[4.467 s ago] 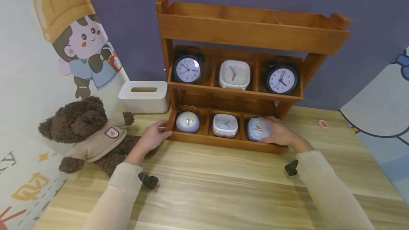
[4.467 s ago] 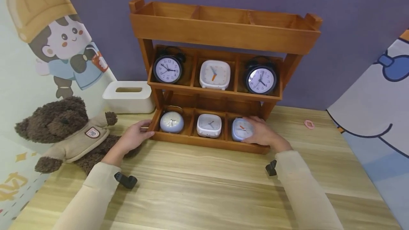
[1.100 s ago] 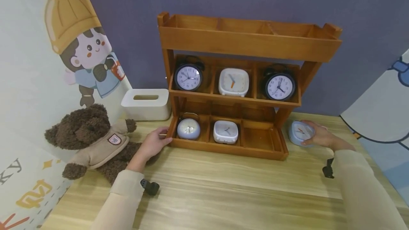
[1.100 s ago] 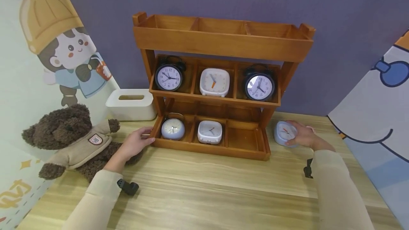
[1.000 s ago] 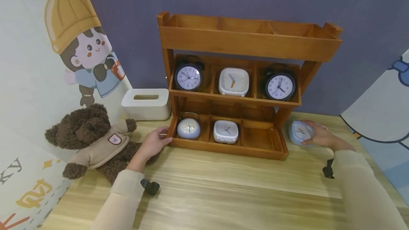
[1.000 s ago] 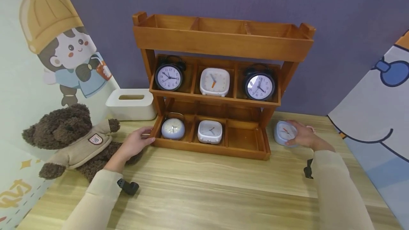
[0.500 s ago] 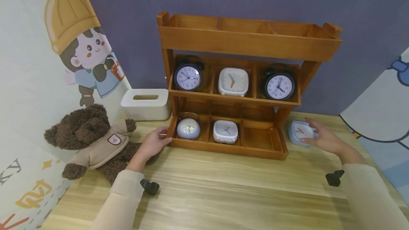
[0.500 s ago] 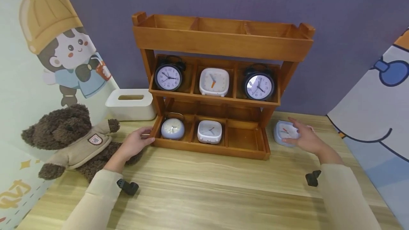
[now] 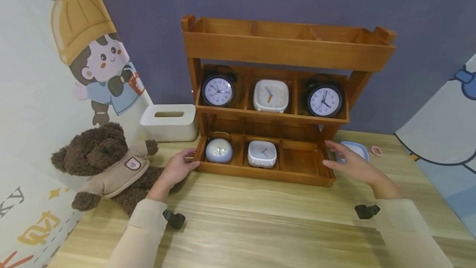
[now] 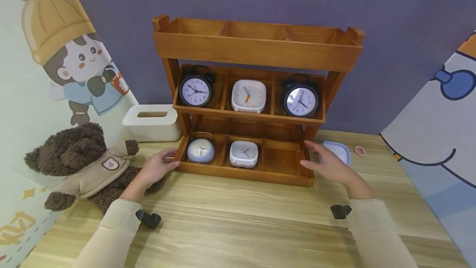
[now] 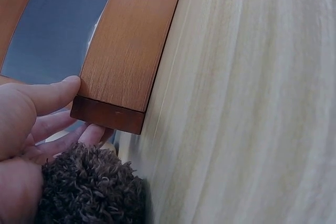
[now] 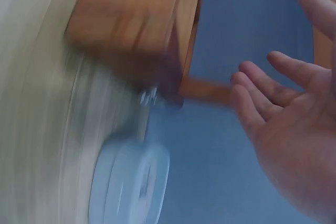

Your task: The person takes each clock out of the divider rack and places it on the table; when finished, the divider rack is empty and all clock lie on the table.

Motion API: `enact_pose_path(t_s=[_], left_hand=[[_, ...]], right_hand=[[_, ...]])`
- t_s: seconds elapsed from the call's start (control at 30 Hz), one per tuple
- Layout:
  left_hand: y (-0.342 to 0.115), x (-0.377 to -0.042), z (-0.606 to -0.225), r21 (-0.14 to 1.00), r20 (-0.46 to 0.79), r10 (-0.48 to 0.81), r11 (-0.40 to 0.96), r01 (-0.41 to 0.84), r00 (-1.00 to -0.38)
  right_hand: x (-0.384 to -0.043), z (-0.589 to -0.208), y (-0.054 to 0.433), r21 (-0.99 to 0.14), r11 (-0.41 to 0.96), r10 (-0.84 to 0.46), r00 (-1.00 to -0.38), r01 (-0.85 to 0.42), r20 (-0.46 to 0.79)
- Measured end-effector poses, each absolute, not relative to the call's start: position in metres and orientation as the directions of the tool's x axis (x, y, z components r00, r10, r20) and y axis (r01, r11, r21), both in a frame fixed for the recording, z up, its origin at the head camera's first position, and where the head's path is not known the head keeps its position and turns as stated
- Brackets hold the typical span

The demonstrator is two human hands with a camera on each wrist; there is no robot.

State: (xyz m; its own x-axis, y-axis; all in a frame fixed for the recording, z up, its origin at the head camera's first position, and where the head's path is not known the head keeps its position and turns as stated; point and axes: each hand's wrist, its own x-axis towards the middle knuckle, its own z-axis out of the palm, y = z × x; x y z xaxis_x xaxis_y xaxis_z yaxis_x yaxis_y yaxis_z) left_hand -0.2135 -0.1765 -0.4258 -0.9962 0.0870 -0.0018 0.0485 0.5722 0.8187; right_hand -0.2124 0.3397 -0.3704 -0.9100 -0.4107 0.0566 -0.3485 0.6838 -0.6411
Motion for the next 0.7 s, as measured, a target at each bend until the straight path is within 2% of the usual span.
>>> enact_pose_path(t_s=[0.7], left_hand=[[-0.178,-0.214,-0.427,0.850,-0.023,0.098,0.525,0.032,-0.995]], right_hand=[[-0.250,-0.384,0.228,-0.671,0.641,-0.490,-0.872,-0.372,0.016]])
